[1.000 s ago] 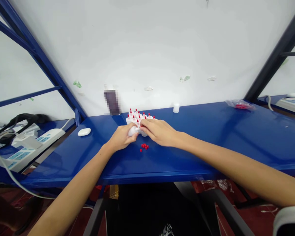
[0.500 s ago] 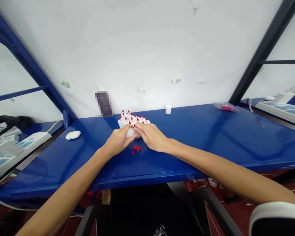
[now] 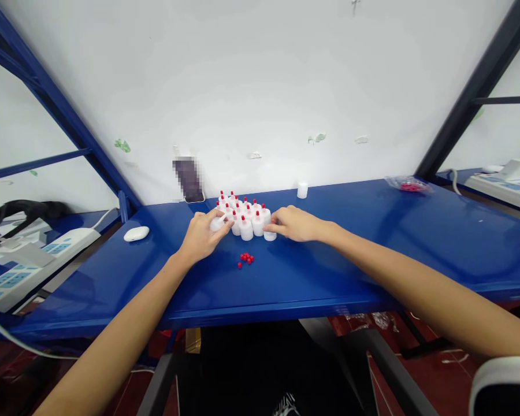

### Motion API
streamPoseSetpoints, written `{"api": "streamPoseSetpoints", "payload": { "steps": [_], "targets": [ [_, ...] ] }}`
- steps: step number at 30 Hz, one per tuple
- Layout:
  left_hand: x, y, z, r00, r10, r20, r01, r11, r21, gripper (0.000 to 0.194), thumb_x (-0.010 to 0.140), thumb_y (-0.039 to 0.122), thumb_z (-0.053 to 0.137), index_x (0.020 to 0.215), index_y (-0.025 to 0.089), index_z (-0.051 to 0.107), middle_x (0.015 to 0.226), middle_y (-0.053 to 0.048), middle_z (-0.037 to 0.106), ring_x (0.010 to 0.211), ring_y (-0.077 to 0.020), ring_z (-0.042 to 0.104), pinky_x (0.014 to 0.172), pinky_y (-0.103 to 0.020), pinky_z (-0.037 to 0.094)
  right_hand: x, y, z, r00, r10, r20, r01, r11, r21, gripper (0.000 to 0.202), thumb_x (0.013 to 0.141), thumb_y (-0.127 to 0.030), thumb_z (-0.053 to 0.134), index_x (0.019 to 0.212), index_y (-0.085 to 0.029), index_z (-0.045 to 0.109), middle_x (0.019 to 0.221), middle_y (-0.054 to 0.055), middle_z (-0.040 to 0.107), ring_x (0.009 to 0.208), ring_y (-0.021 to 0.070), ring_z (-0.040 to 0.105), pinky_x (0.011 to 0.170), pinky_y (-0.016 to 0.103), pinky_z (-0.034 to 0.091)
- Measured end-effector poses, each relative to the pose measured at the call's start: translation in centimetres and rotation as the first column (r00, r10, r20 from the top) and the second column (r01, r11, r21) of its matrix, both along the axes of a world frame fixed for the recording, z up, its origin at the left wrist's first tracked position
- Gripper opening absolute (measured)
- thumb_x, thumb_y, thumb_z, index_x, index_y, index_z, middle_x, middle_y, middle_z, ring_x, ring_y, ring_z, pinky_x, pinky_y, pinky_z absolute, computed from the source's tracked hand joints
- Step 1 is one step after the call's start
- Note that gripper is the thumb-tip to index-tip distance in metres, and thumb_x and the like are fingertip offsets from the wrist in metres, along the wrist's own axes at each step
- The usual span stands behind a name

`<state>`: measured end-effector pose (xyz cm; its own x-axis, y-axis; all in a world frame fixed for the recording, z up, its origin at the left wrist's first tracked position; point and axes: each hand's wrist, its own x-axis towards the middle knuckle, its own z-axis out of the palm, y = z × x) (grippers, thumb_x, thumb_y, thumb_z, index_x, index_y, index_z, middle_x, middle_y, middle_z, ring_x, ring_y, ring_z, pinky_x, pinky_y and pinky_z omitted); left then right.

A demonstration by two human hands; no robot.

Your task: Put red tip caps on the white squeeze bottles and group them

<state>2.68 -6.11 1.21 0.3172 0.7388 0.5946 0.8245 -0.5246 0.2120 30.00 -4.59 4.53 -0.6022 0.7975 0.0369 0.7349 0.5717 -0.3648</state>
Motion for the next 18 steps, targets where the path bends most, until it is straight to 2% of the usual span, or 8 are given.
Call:
{"api": "streamPoseSetpoints", "payload": {
  "steps": [3, 4, 7, 10, 14, 18],
  "targets": [
    [0.0, 0.1, -0.1, 0.999, 0.031, 0.043, -0.031, 0.999, 0.009, 0.032, 0.092, 0.05, 0.056, 0.097, 0.02, 0.067, 0.089, -0.004, 0.073, 0.076, -0.0215, 0.062, 0.083, -0.034, 0.044, -0.6, -0.9, 0.2, 0.998, -0.068, 0.008, 0.067, 0.991, 0.117, 0.054, 0.097, -0.057, 0.04, 0.062, -0.019, 0.053, 0.053, 0.0, 0.05, 0.049, 0.0116, 0.04, 0.056, 0.029, 0.028],
    [0.0, 0.1, -0.1, 0.997, 0.036, 0.061, -0.037, 0.999, 0.009, 0.032, 0.092, 0.049, 0.056, 0.096, 0.02, 0.067, 0.089, -0.004, 0.073, 0.076, -0.0214, 0.063, 0.082, -0.034, 0.044, -0.8, -1.3, 0.3, 0.998, -0.059, 0.017, 0.055, 0.986, 0.154, 0.055, 0.098, -0.057, 0.038, 0.062, -0.019, 0.053, 0.053, 0.0, 0.05, 0.049, 0.0117, 0.04, 0.056, 0.029, 0.027],
    [0.0, 0.1, -0.1, 0.993, 0.001, 0.12, 0.0, 1.0, -0.007, 0.029, 0.091, 0.046, 0.057, 0.098, 0.019, 0.066, 0.089, -0.003, 0.073, 0.075, -0.0199, 0.065, 0.077, -0.031, 0.046, -1.5, -2.9, -0.1, 0.986, 0.145, 0.077, -0.157, 0.972, 0.174, 0.041, 0.099, -0.049, 0.043, 0.079, -0.019, 0.061, 0.061, 0.001, 0.056, 0.053, 0.0126, 0.045, 0.056, 0.029, 0.028],
    [-0.1, 0.1, -0.1, 0.986, -0.117, 0.116, 0.123, 0.992, -0.042, 0.023, 0.089, 0.039, 0.062, 0.101, 0.019, 0.063, 0.093, -0.003, 0.073, 0.079, -0.0183, 0.066, 0.077, -0.029, 0.047, -2.4, -4.2, -1.1, 0.938, 0.311, 0.152, -0.335, 0.928, 0.165, 0.026, 0.099, -0.041, 0.046, 0.103, -0.02, 0.061, 0.078, 0.003, 0.065, 0.061, 0.0146, 0.053, 0.057, 0.028, 0.029],
    [-0.1, 0.2, -0.2, 0.959, -0.267, 0.092, 0.273, 0.96, -0.06, 0.016, 0.09, 0.032, 0.06, 0.1, 0.019, 0.062, 0.096, -0.004, 0.071, 0.086, -0.0178, 0.065, 0.081, -0.028, 0.048, -3.0, -4.8, -2.3, 0.918, 0.308, 0.249, -0.364, 0.903, 0.226, 0.024, 0.102, -0.033, 0.039, 0.103, -0.02, 0.059, 0.082, 0.005, 0.066, 0.059, 0.0145, 0.053, 0.054, 0.028, 0.025],
    [0.1, 0.2, -0.2, 0.95, -0.302, 0.078, 0.306, 0.951, -0.038, 0.014, 0.09, 0.031, 0.059, 0.094, 0.018, 0.061, 0.1, -0.007, 0.066, 0.091, -0.0194, 0.062, 0.084, -0.031, 0.047, -3.1, -4.7, -2.0, 0.925, 0.294, 0.243, -0.355, 0.896, 0.268, 0.023, 0.102, -0.03, 0.038, 0.099, -0.019, 0.058, 0.079, 0.004, 0.065, 0.055, 0.0133, 0.049, 0.052, 0.029, 0.022]
  ]
}}
